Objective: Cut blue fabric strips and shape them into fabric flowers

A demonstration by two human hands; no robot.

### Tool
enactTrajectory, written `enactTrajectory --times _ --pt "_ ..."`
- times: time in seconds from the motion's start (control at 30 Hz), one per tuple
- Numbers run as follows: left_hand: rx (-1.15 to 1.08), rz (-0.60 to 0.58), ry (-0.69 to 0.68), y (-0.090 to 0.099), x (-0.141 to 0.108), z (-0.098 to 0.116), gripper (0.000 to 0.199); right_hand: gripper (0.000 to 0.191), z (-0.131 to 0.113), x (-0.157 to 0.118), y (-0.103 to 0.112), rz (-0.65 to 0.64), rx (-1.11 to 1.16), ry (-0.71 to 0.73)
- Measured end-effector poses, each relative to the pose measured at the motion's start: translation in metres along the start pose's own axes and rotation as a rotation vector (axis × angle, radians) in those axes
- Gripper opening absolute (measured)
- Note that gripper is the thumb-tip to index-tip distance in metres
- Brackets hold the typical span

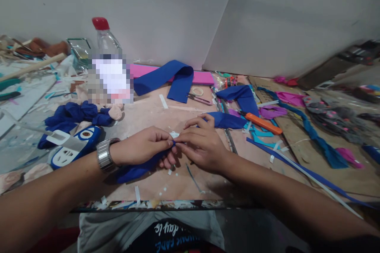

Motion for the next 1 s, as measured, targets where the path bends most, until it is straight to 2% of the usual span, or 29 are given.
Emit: enactTrajectory --times 0.2,0.27,0.33,0.43,0.53,0.7,1.0 --pt "0.202 0.049 -0.059 0.0 -0.001 0.005 0.034 0.007 0.001 0.0 -0.001 -0.015 -0.003 -0.026" --pt "0.394 0.093 -0.132 -0.003 -0.004 0.013 0.034 0.006 0.001 0.0 -0.002 -0.019 0.012 -0.036" --pt "0.705 0.197 -0.231 -0.005 -0.009 0.024 0.033 0.006 0.002 0.0 -0.003 -0.034 0.026 -0.053" --pt "1.024 0.321 -0.26 -0.008 -0.014 0.03 0.033 0.006 0.003 0.0 -0.006 -0.064 0.036 -0.078" --pt "1.195 0.359 -0.266 -0.01 -0.013 0.028 0.035 0.005 0.004 -0.001 -0.008 -0.09 0.027 -0.089" --pt "1.259 0.372 -0.273 -0.009 -0.012 0.026 0.036 0.006 0.002 0.0 -0.012 -0.137 0.002 -0.082" --pt "1.102 0.363 -0.275 -0.005 -0.014 0.028 0.038 0.007 0.006 0.0 -0.013 -0.139 0.021 -0.11"
Point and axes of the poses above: each hand's wrist, its own x-axis towards the middle knuckle, its own y-axis out of the back of the hand, z = x × y, the point moved 7 cm from there along x, towards the middle knuckle, and after that the axes turned 10 degrees about -x, right-handed, at the moved point
